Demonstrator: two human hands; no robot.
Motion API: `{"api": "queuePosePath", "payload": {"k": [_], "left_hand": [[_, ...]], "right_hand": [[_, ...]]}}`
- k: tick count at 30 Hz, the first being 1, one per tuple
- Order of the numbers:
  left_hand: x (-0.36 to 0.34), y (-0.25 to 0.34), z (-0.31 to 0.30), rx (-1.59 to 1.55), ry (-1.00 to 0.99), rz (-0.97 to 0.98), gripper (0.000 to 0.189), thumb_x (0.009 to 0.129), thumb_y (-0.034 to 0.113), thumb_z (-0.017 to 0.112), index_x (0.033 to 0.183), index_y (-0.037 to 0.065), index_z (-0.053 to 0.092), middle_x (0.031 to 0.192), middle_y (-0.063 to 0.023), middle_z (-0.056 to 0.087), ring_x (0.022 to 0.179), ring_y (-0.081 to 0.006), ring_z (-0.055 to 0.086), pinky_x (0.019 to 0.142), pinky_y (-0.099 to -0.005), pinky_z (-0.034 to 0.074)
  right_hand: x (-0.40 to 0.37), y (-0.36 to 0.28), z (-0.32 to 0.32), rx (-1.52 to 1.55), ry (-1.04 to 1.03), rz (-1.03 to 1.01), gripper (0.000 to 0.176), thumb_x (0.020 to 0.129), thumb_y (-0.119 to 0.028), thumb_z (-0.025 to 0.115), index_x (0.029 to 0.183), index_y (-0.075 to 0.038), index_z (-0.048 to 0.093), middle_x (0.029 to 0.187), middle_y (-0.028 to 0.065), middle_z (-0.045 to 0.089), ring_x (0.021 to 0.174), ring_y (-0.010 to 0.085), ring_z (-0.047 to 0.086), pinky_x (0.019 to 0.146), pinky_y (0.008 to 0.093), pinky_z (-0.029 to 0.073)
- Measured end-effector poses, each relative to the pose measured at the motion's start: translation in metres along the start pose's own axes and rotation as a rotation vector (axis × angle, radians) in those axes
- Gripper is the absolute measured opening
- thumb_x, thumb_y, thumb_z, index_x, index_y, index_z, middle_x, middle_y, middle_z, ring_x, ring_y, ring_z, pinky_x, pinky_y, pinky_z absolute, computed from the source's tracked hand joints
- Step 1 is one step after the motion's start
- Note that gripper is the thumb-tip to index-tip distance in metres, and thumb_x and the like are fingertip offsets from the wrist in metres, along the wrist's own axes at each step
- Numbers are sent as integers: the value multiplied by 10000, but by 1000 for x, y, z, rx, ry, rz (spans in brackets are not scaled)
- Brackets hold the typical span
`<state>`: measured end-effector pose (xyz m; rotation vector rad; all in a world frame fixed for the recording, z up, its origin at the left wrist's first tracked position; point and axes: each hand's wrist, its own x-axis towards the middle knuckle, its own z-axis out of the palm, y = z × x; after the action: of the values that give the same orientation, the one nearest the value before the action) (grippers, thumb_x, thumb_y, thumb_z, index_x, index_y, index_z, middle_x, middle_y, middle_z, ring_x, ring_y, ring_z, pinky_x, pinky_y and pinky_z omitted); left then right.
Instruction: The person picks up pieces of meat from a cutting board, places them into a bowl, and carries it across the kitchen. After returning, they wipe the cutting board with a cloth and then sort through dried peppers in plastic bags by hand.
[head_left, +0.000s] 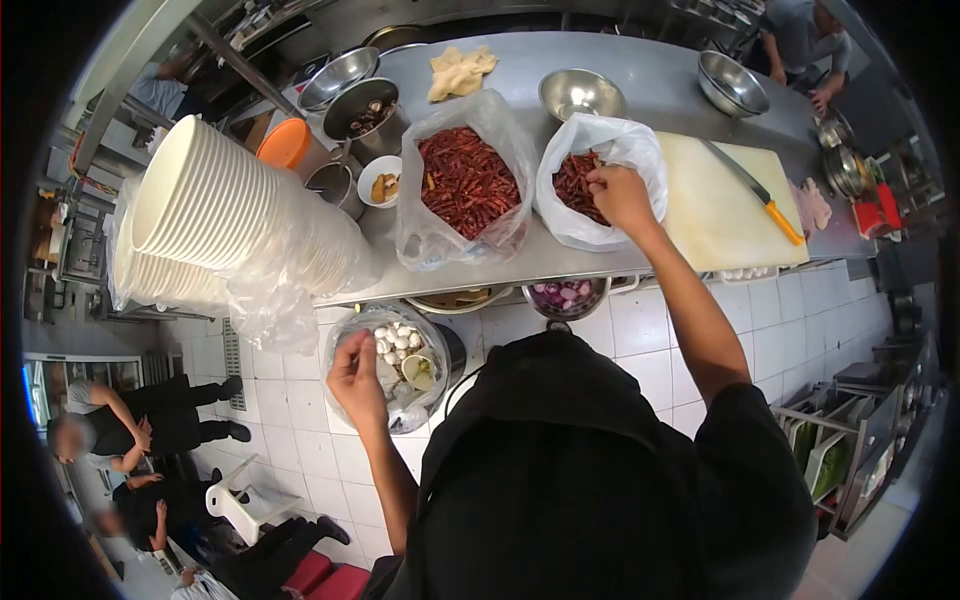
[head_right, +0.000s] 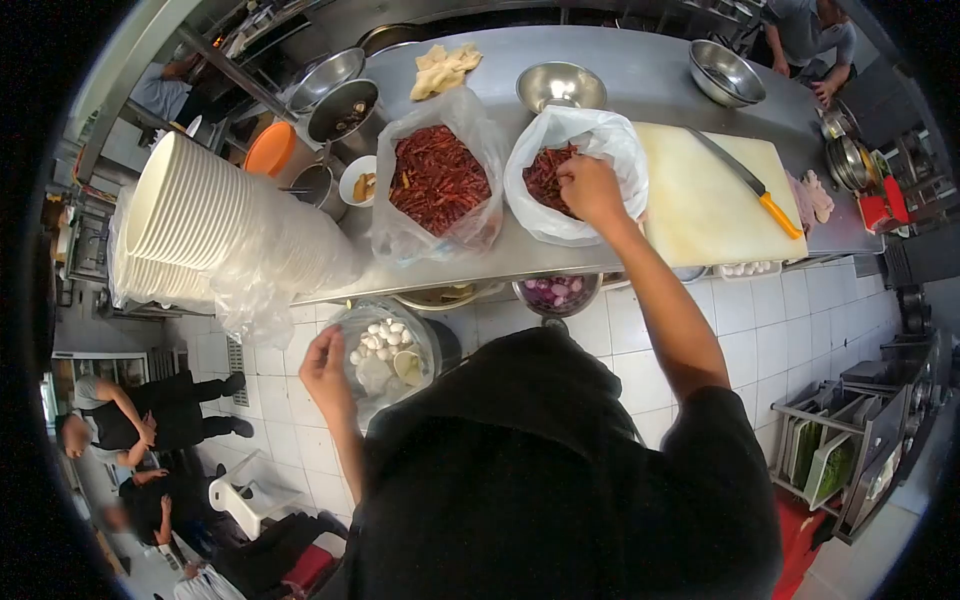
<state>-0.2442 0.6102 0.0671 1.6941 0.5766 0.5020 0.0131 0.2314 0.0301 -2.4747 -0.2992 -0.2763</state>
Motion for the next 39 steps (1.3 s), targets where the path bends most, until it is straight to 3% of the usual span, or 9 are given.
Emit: {"api": "queuePosePath", "payload": {"k": [2, 5, 12, 20, 25, 28, 30, 35, 39], "left_hand": [[-6, -1, 11, 15, -49, 8, 154, 907, 21, 669, 1046, -40, 693, 970, -64, 682, 881, -113, 613, 801, -241, 483], [-6, 24, 34, 31, -131, 59, 147, 895, 17, 678, 1036, -14, 706, 957, -49, 675, 862, -93, 607, 784, -235, 482], [0, 33, 57, 45, -206, 131, 161, 881, 39, 691, 1033, -13, 703, 968, -58, 676, 825, -101, 597, 762, -240, 483], [-9, 27, 63, 4, -196, 113, 155, 887, 39, 690, 1032, -16, 708, 955, -52, 672, 818, -98, 610, 767, -232, 493], [-7, 27, 65, 10, -186, 107, 160, 882, 39, 694, 1032, -16, 709, 954, -63, 677, 819, -104, 613, 771, -241, 494], [-6, 29, 75, 7, -212, 135, 164, 873, 38, 699, 1028, -16, 709, 964, -75, 681, 824, -114, 615, 772, -246, 493], [-3, 34, 87, -1, -254, 169, 170, 864, 37, 704, 1025, -17, 708, 974, -83, 684, 829, -126, 617, 771, -251, 492], [5, 72, 147, 106, -403, 466, 194, 840, 47, 721, 1026, -5, 708, 1029, -132, 685, 904, -229, 649, 810, -309, 504], [21, 96, 213, 93, -430, 811, 302, 800, 52, 763, 1090, 12, 692, 1078, -127, 661, 948, -265, 654, 820, -333, 514]], "right_hand": [[12, 19, 0, -130, -28, 26, 192, 802, -123, 659, 949, -41, 751, 960, 192, 712, 931, 367, 667, 883, 436, 513], [32, 30, 13, -31, -65, 93, 220, 818, -174, 674, 980, -46, 749, 987, 196, 712, 962, 371, 665, 897, 443, 506], [61, 4, 32, -80, -82, 73, 269, 818, -235, 700, 971, -17, 734, 983, 222, 699, 953, 385, 664, 875, 446, 512], [72, 31, 52, -134, -209, 87, 191, 778, -86, 665, 946, -17, 726, 984, 237, 690, 968, 401, 654, 899, 465, 507], [56, 36, 18, -193, -108, -73, 153, 797, -66, 653, 923, -18, 725, 944, 205, 694, 934, 388, 649, 859, 458, 502], [45, 29, -13, -93, 34, -39, 125, 823, -77, 643, 900, -10, 713, 925, 194, 689, 929, 380, 639, 852, 458, 497], [36, 23, -32, -53, 14, 25, 127, 838, -78, 615, 877, -11, 715, 882, 194, 704, 881, 366, 666, 820, 452, 517], [13, 5, -62, 179, -35, 196, 131, 860, -100, 645, 887, 11, 709, 847, 177, 713, 805, 300, 687, 770, 382, 518], [-5, -29, -75, 382, -95, 163, 144, 882, -100, 653, 923, 30, 699, 821, 148, 712, 755, 223, 666, 737, 339, 509]]}}
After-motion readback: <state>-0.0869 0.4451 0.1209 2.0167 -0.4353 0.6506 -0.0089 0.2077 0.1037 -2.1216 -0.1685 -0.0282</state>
